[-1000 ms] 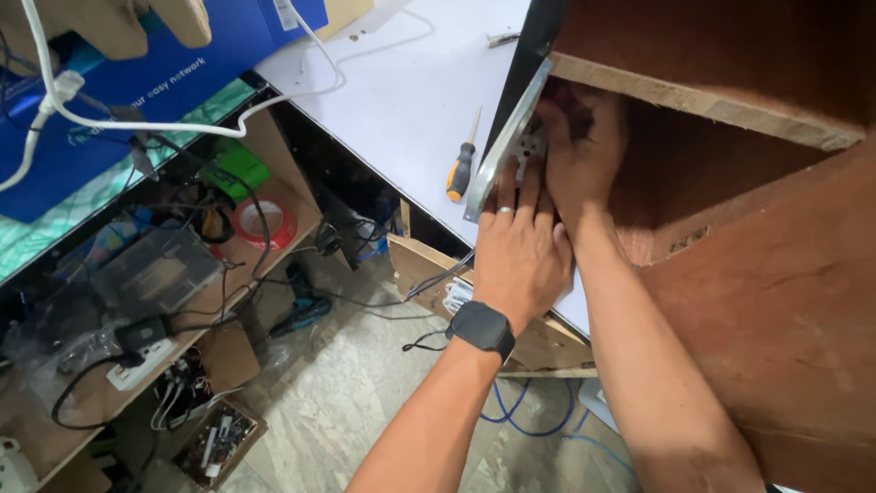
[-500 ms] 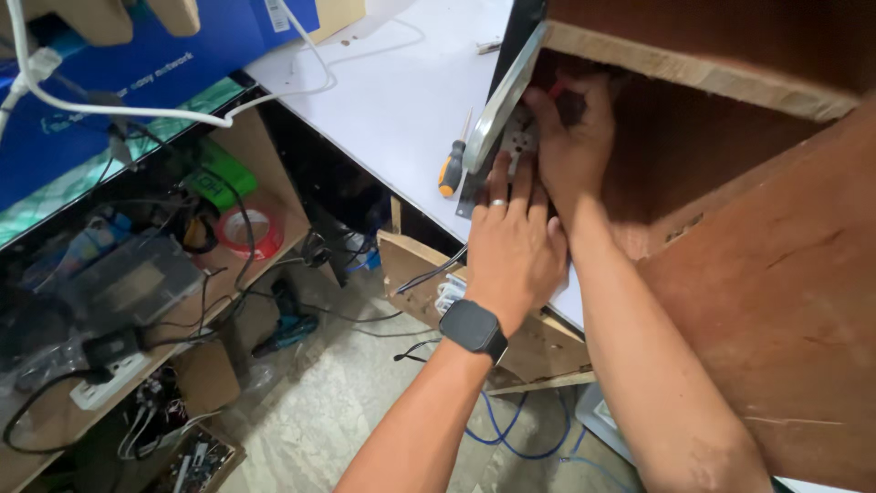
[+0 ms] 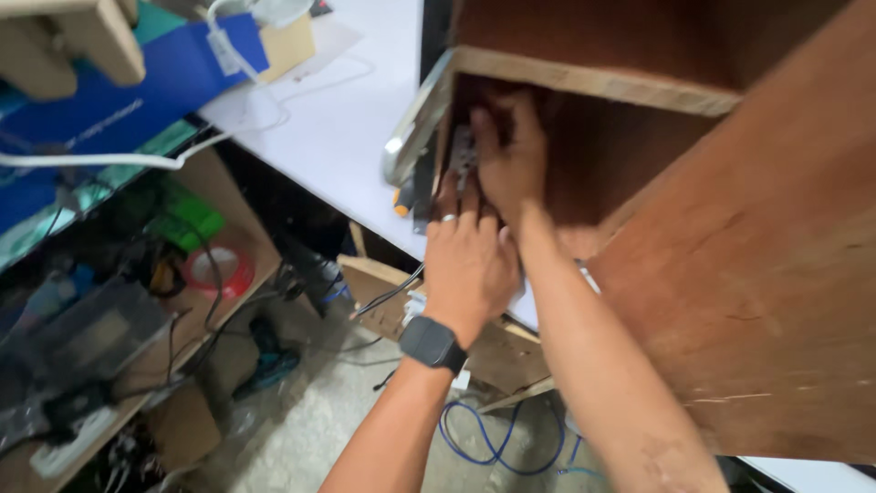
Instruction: The person gathers screws and a screwdriver from a parts tray on the workbench, then works inside an open wooden cabinet, using a screwdriver to secure a power strip and its mounting bracket to the cabinet wall. They drive multiple screws, reposition the strip, and handle pliers and a tape roll while working.
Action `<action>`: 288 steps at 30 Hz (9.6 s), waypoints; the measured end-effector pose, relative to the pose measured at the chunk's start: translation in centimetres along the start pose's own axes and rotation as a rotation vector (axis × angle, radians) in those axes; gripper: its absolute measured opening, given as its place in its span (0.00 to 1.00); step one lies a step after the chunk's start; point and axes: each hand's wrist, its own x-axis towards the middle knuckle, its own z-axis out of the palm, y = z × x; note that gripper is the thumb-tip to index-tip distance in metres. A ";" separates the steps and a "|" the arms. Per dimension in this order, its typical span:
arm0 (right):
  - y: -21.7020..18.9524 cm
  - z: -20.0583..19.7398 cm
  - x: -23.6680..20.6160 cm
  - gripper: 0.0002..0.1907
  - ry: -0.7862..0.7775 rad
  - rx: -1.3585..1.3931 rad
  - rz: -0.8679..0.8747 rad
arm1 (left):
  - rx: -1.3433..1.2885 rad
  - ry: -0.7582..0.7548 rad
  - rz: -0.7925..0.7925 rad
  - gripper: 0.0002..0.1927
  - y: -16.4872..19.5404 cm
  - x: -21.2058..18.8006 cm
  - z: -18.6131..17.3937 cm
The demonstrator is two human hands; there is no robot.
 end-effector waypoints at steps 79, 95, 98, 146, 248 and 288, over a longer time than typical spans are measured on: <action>-0.7 0.1 1.3 0.14 -0.050 -0.146 -0.094 | -0.051 0.073 -0.023 0.31 -0.3 -0.5 -0.6; -0.6 -0.5 0.9 0.11 -0.045 -0.054 0.047 | -0.065 0.059 -0.055 0.28 -0.3 -0.9 -0.3; -0.9 -1.3 1.2 0.09 -0.105 -0.016 0.094 | -0.078 0.021 -0.064 0.29 -0.3 -0.5 -0.3; -9.0 -2.7 -1.7 0.17 0.026 0.098 0.203 | -0.075 -0.007 0.016 0.28 -0.3 0.9 -2.1; -42.5 -49.2 -19.5 0.26 0.567 -0.078 0.420 | -1.284 -0.983 -0.351 0.08 44.0 -9.2 -11.2; -8.9 -4.1 -3.6 0.22 0.222 0.023 0.292 | -0.989 -0.046 -0.195 0.42 -0.7 4.3 -1.1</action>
